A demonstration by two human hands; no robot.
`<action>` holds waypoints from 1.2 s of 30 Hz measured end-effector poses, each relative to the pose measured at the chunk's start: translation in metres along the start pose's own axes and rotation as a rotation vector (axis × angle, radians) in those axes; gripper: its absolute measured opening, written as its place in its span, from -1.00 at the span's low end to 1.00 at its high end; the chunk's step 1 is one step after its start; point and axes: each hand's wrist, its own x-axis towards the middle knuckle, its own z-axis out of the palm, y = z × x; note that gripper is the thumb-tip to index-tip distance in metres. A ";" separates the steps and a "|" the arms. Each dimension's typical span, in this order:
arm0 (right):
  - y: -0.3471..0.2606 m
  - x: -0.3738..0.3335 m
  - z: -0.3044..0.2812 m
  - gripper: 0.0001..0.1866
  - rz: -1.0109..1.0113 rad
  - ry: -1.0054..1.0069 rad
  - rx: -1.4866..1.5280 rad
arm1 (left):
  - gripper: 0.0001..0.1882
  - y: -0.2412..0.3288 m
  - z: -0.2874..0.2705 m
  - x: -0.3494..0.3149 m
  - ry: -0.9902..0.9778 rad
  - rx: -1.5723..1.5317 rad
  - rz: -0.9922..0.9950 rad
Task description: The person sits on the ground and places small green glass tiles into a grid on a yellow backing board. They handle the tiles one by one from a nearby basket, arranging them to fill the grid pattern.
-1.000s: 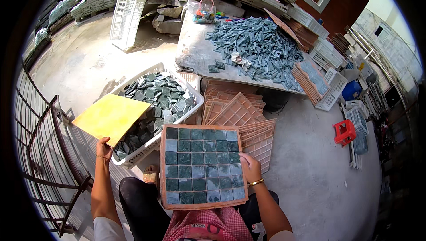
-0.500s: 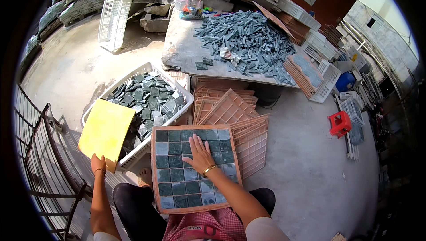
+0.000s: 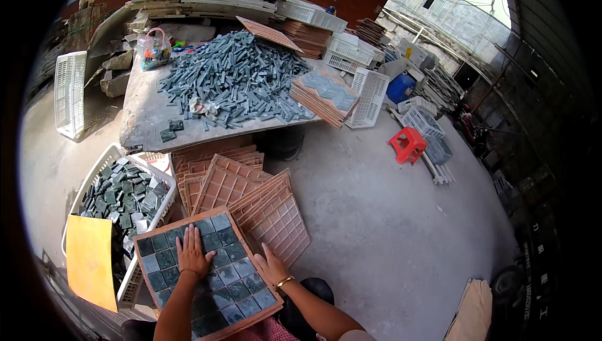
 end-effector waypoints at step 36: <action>-0.043 0.012 0.008 -0.60 -0.071 -0.155 0.004 | -0.06 0.038 0.006 0.016 0.079 0.092 0.054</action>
